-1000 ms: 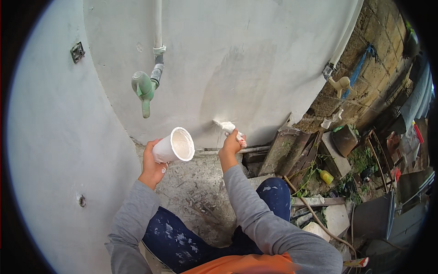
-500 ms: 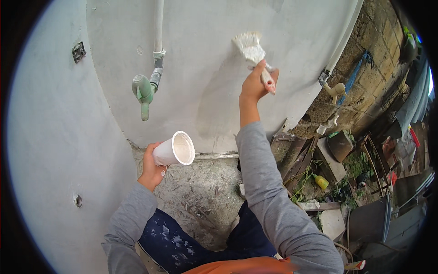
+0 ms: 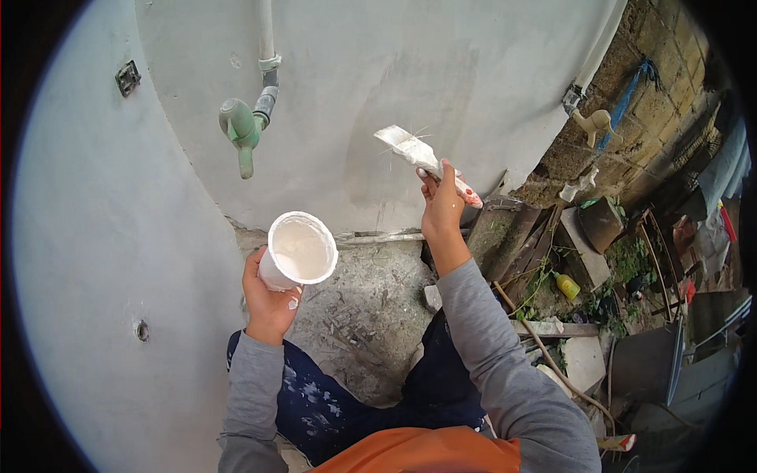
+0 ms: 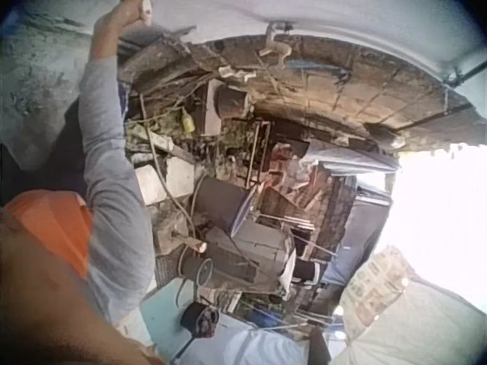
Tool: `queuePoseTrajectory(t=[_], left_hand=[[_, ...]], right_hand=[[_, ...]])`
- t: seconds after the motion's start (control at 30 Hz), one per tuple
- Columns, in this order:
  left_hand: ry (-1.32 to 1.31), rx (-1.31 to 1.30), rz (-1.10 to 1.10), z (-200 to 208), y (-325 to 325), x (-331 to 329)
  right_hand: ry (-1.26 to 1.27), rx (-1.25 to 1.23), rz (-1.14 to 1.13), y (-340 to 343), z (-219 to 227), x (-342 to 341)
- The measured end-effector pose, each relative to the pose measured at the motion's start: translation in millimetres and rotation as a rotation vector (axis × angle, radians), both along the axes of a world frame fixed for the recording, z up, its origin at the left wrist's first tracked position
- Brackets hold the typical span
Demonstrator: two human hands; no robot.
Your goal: Painting a concrete wall using a brush and a cup of white paint.
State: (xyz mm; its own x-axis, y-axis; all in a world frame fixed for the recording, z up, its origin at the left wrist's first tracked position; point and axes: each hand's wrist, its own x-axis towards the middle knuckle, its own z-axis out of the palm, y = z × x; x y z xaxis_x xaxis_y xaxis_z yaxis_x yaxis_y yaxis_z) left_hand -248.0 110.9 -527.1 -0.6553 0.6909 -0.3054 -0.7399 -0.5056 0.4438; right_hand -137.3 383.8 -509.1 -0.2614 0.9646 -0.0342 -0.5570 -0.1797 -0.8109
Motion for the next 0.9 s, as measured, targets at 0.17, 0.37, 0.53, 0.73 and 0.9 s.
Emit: queuePoseTrajectory(t=[0.17,0.37,0.53,0.73,0.9], left_hand=[[-0.027,0.237,0.024,-15,-3,52],[-0.144,0.406,0.173,-87,32,68],[-0.174,0.117,0.289,-86,58,69],[-0.197,0.227,0.247,-122,57,71],[-0.127,0.194,0.288,-100,65,71]], right_hand=[[0.028,0.330,0.129,-22,36,6],[-0.001,0.389,0.259,-51,47,20],[-0.054,0.504,0.341,-60,39,33],[-0.228,0.705,0.464,-66,32,45],[-0.324,0.980,0.511,-56,13,46]])
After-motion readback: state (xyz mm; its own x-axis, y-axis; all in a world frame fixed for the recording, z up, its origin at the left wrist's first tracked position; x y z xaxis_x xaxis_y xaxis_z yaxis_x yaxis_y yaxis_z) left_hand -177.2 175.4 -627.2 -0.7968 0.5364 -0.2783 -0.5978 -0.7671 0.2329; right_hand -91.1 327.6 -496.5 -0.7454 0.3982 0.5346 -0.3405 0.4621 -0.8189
